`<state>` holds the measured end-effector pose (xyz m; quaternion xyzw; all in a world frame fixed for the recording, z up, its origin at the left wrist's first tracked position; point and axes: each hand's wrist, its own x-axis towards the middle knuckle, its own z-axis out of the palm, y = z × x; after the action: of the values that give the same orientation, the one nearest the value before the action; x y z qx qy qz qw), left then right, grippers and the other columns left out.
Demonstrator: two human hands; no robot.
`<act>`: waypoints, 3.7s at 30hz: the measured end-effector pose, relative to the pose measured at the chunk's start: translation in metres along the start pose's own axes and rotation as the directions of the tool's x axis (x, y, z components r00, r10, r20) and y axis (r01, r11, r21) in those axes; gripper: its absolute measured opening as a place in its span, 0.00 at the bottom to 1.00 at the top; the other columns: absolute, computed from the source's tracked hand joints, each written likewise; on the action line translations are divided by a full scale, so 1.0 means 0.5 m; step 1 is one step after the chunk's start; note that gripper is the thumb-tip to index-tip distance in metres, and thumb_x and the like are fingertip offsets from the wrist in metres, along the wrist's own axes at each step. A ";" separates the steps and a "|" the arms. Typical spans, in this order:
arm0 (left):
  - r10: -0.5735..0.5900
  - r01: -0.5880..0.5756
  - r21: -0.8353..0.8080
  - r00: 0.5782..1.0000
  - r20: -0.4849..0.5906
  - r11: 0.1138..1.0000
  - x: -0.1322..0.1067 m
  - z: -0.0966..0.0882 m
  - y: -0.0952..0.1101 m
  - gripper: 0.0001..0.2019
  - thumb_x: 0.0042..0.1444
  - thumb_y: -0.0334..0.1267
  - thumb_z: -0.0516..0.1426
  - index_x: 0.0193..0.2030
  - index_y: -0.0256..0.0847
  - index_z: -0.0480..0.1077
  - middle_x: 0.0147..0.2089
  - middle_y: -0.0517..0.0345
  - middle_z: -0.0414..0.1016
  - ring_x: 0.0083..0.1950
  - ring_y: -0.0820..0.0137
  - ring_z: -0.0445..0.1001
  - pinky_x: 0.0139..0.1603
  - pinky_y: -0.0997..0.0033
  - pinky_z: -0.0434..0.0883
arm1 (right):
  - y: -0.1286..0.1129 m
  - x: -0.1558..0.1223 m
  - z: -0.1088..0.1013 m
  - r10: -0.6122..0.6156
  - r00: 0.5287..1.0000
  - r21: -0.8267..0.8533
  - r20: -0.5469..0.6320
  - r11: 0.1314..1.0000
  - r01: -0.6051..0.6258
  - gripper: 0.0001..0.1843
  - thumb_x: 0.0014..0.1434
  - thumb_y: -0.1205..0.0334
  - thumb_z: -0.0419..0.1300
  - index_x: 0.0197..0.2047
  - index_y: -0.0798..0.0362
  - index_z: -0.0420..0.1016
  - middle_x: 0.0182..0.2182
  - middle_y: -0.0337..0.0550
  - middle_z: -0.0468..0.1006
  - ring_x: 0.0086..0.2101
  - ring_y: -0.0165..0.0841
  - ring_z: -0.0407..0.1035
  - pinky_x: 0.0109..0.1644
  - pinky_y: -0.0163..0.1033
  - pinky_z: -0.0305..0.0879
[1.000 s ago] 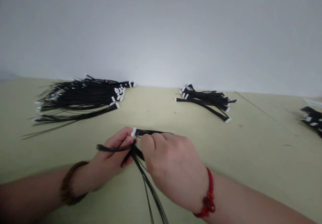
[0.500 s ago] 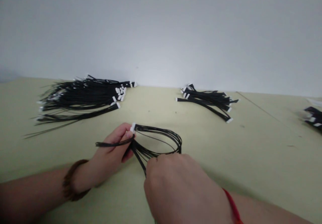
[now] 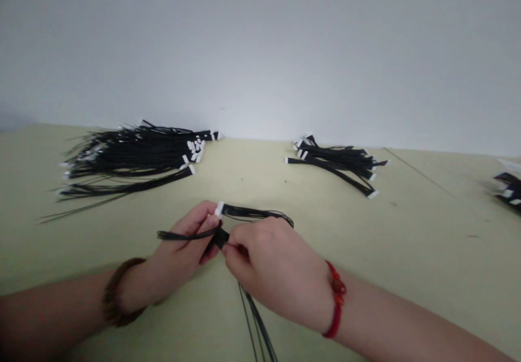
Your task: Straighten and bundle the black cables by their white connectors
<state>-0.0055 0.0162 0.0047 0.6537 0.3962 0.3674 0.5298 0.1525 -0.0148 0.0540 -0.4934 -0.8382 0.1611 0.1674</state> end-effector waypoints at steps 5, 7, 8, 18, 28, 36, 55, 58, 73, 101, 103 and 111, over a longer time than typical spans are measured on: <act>-0.018 0.018 -0.005 1.000 -0.013 1.000 0.000 0.001 -0.004 0.16 0.58 0.49 0.46 0.29 0.38 0.59 0.19 0.70 0.58 0.19 0.88 0.56 0.21 0.88 0.54 | -0.001 0.001 -0.002 0.044 0.999 -0.076 0.006 0.996 -0.043 0.12 0.55 0.67 0.53 0.21 0.56 0.66 0.18 0.33 0.64 0.20 0.23 0.53 0.26 0.33 0.46; -0.029 0.029 -0.012 0.999 -0.015 1.000 0.001 0.002 -0.005 0.16 0.57 0.49 0.46 0.29 0.39 0.59 0.19 0.70 0.58 0.19 0.88 0.56 0.20 0.88 0.54 | -0.002 -0.002 -0.001 0.053 0.999 -0.117 0.007 0.992 -0.052 0.10 0.56 0.66 0.52 0.24 0.55 0.68 0.20 0.34 0.67 0.21 0.23 0.55 0.27 0.33 0.47; -0.033 0.033 -0.015 0.999 -0.018 0.999 0.001 0.002 -0.005 0.16 0.57 0.49 0.46 0.29 0.39 0.59 0.18 0.70 0.58 0.19 0.87 0.56 0.20 0.88 0.54 | -0.002 -0.003 0.000 0.051 0.999 -0.133 0.003 0.990 -0.050 0.10 0.56 0.65 0.52 0.26 0.55 0.69 0.21 0.35 0.68 0.21 0.24 0.56 0.27 0.33 0.48; -0.068 0.067 -0.031 0.997 -0.033 0.997 0.002 0.004 -0.001 0.16 0.56 0.51 0.47 0.30 0.40 0.59 0.18 0.70 0.58 0.18 0.86 0.55 0.18 0.89 0.53 | 0.000 -0.005 0.013 0.018 0.999 -0.022 -0.027 1.000 -0.018 0.08 0.55 0.67 0.53 0.26 0.53 0.71 0.24 0.34 0.71 0.24 0.24 0.61 0.31 0.32 0.53; -0.109 0.109 -0.015 0.994 -0.008 0.994 0.000 0.005 0.003 0.15 0.56 0.50 0.47 0.30 0.40 0.60 0.17 0.70 0.57 0.18 0.86 0.55 0.16 0.90 0.52 | 0.006 0.008 0.002 0.241 0.963 0.234 0.121 0.936 -0.263 0.05 0.51 0.67 0.53 0.25 0.56 0.67 0.19 0.35 0.67 0.19 0.22 0.56 0.22 0.30 0.48; -0.191 0.188 -0.046 0.977 -0.097 0.981 0.007 0.013 0.015 0.13 0.57 0.47 0.47 0.28 0.41 0.57 0.17 0.71 0.56 0.16 0.86 0.54 0.14 0.90 0.53 | 0.081 0.023 -0.090 -0.019 0.948 0.918 0.319 0.253 -0.304 0.07 0.54 0.68 0.56 0.36 0.57 0.74 0.30 0.42 0.72 0.26 0.22 0.66 0.30 0.27 0.62; -0.204 0.194 -0.281 0.979 -0.008 0.940 -0.007 0.010 0.003 0.14 0.54 0.50 0.51 0.30 0.40 0.59 0.15 0.71 0.58 0.15 0.85 0.55 0.14 0.89 0.53 | -0.002 -0.014 -0.029 0.028 0.968 -0.101 -0.251 0.993 -0.055 0.06 0.58 0.63 0.52 0.31 0.55 0.65 0.19 0.37 0.69 0.18 0.25 0.59 0.21 0.32 0.48; -0.180 0.171 -0.311 0.984 0.001 0.935 -0.009 0.007 -0.002 0.14 0.54 0.51 0.51 0.32 0.41 0.60 0.15 0.70 0.58 0.15 0.86 0.55 0.14 0.90 0.53 | 0.003 -0.015 -0.010 -0.112 0.945 -0.270 -0.306 0.963 0.026 0.09 0.59 0.64 0.51 0.28 0.56 0.66 0.18 0.38 0.67 0.18 0.27 0.60 0.22 0.35 0.46; -0.070 0.066 -0.086 0.997 -0.045 0.994 -0.013 -0.001 -0.005 0.14 0.56 0.50 0.48 0.35 0.40 0.63 0.18 0.69 0.60 0.17 0.87 0.56 0.17 0.90 0.55 | -0.001 -0.014 -0.008 -0.133 0.939 -0.342 -0.317 0.940 0.018 0.11 0.60 0.63 0.49 0.27 0.56 0.65 0.17 0.39 0.67 0.17 0.30 0.61 0.22 0.37 0.43; -0.013 0.009 -0.073 0.998 -0.057 0.997 -0.005 -0.004 -0.005 0.14 0.57 0.50 0.47 0.32 0.40 0.60 0.18 0.69 0.60 0.18 0.86 0.57 0.18 0.89 0.55 | -0.001 0.012 0.001 0.008 0.999 0.044 0.044 0.999 -0.010 0.13 0.56 0.69 0.51 0.21 0.55 0.67 0.16 0.32 0.62 0.18 0.21 0.50 0.24 0.31 0.45; -0.011 0.007 -0.076 0.999 -0.052 0.997 -0.004 -0.004 -0.004 0.14 0.57 0.49 0.47 0.31 0.40 0.60 0.18 0.69 0.60 0.18 0.86 0.57 0.18 0.89 0.55 | -0.004 0.009 0.002 0.008 1.000 0.013 0.002 1.000 -0.009 0.11 0.54 0.70 0.52 0.21 0.55 0.67 0.16 0.32 0.63 0.19 0.21 0.51 0.25 0.32 0.45; -0.082 0.078 -0.054 0.993 -0.083 0.996 0.002 0.001 0.003 0.14 0.57 0.49 0.48 0.31 0.40 0.61 0.17 0.70 0.59 0.17 0.86 0.55 0.16 0.89 0.54 | -0.004 0.007 -0.006 0.129 0.992 0.092 0.007 0.987 -0.129 0.07 0.53 0.69 0.51 0.27 0.55 0.67 0.19 0.35 0.65 0.19 0.23 0.55 0.24 0.32 0.48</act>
<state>-0.0047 0.0167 0.0062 0.6075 0.4351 0.3833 0.5429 0.1504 -0.0124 0.0579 -0.5381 -0.7963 0.2106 0.1789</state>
